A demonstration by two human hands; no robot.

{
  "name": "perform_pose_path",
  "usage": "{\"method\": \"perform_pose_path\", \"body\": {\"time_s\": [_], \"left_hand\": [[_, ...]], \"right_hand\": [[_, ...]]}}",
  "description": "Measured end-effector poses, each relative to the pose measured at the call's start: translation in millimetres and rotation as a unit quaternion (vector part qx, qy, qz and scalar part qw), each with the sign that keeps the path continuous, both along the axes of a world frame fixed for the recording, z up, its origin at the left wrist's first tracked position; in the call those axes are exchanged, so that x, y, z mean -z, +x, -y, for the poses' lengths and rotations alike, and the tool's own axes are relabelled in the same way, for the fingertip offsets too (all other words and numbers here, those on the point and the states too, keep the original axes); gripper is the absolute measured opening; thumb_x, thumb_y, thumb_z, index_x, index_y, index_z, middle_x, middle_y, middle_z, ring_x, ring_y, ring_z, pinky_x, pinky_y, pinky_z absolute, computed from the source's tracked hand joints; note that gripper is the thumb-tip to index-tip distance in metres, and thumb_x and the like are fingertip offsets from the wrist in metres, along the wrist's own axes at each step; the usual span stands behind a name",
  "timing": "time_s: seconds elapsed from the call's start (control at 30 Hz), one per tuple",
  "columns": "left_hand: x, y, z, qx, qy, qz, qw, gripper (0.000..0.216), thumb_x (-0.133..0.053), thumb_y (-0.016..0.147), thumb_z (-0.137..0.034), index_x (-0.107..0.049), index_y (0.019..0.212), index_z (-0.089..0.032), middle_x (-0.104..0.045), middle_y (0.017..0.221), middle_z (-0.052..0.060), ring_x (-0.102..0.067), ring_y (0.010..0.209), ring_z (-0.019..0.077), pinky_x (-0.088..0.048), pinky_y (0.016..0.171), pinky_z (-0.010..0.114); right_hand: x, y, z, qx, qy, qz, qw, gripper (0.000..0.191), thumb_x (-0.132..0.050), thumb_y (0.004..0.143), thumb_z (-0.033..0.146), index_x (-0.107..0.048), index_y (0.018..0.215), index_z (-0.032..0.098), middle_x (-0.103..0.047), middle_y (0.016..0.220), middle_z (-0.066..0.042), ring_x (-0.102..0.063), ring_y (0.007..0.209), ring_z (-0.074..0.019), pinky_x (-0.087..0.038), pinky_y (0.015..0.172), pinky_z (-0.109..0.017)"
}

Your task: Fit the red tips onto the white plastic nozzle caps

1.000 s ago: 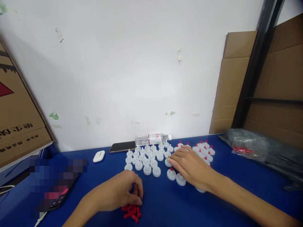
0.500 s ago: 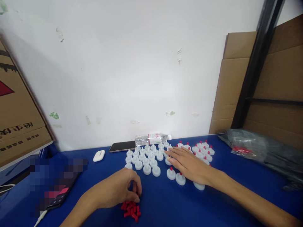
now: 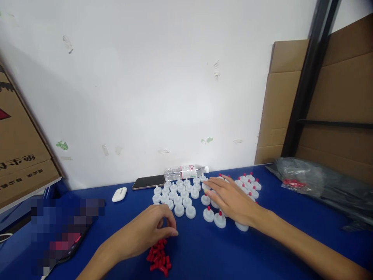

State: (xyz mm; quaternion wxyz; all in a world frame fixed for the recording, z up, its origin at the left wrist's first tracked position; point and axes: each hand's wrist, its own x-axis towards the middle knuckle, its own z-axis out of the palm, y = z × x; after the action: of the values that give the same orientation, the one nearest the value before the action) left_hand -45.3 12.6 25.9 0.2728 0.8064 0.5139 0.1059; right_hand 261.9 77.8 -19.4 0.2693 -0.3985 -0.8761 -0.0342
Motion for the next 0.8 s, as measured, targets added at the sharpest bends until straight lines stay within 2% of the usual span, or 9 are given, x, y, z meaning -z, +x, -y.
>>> {"method": "perform_pose_path", "body": {"time_s": [0.1,0.2,0.27,0.37,0.53,0.67,0.8], "left_hand": [[-2.0,5.3,-0.9,-0.015,0.003,0.014,1.0,0.031,-0.062,0.097,-0.051,-0.074,0.096,-0.023,-0.07,0.089,0.002,-0.061,0.084,0.0204,-0.044,0.072,0.03],[-4.9,13.3,-2.1,-0.018,-0.038,0.085,0.996,0.033,-0.062,0.096,-0.05,-0.071,0.092,-0.018,-0.075,0.084,0.002,-0.06,0.061,0.0141,-0.043,0.058,0.025],[-5.9,17.4,-3.0,-0.034,-0.044,0.132,0.99,0.033,-0.067,0.093,-0.048,-0.071,0.09,-0.016,-0.077,0.084,0.003,-0.057,0.05,0.0106,-0.042,0.052,0.023],[-5.9,20.4,-3.8,-0.059,-0.01,0.177,0.982,0.03,-0.072,0.088,-0.047,-0.074,0.088,-0.016,-0.075,0.079,0.001,-0.054,0.046,0.0087,-0.039,0.048,0.021],[-1.4,22.7,-2.3,-0.09,0.031,0.226,0.97,0.028,-0.08,0.082,-0.045,-0.075,0.085,-0.018,-0.054,0.052,-0.007,-0.05,0.043,0.0096,-0.035,0.047,0.02],[8.4,28.0,-0.9,-0.087,-0.006,0.267,0.96,0.027,-0.083,0.079,-0.042,-0.074,0.084,-0.017,-0.059,0.056,-0.006,-0.056,0.046,0.011,-0.038,0.048,0.021],[16.9,34.9,-0.7,-0.097,-0.028,0.325,0.94,0.03,-0.086,0.074,-0.041,-0.073,0.082,-0.015,-0.06,0.054,-0.005,-0.058,0.045,0.0122,-0.037,0.047,0.021]], "right_hand": [[-15.5,2.4,5.8,-0.006,0.048,-0.023,0.999,0.04,-0.037,0.112,0.041,-0.065,0.133,0.02,-0.071,0.13,-0.01,-0.065,0.124,-0.0272,-0.036,0.115,-0.059],[-26.7,1.1,16.4,-0.036,0.103,-0.033,0.993,0.032,-0.05,0.109,0.044,-0.068,0.123,0.021,-0.074,0.121,-0.009,-0.068,0.115,-0.0262,-0.04,0.11,-0.054],[-28.4,-4.4,26.1,-0.078,0.163,-0.02,0.983,0.028,-0.057,0.106,0.041,-0.067,0.12,0.019,-0.075,0.116,-0.01,-0.069,0.111,-0.026,-0.044,0.105,-0.051],[-24.3,-17.6,41.3,-0.148,0.227,0.011,0.963,0.019,-0.052,0.108,0.026,-0.065,0.118,0.018,-0.074,0.108,-0.008,-0.07,0.1,-0.0216,-0.051,0.094,-0.043],[-19.6,-33.1,55.9,-0.21,0.23,0.017,0.95,0.018,-0.05,0.108,0.019,-0.065,0.115,0.016,-0.072,0.098,-0.005,-0.068,0.091,-0.0174,-0.052,0.087,-0.035],[-21.9,-36.1,58.3,-0.238,0.266,0.012,0.934,0.022,-0.047,0.107,0.01,-0.068,0.106,0.016,-0.073,0.096,-0.003,-0.064,0.078,-0.0135,-0.051,0.079,-0.031],[-21.2,-36.8,57.0,-0.238,0.261,0.019,0.935,0.022,-0.05,0.105,0.009,-0.07,0.1,0.017,-0.073,0.094,-0.002,-0.06,0.071,-0.0125,-0.049,0.072,-0.03]]}}
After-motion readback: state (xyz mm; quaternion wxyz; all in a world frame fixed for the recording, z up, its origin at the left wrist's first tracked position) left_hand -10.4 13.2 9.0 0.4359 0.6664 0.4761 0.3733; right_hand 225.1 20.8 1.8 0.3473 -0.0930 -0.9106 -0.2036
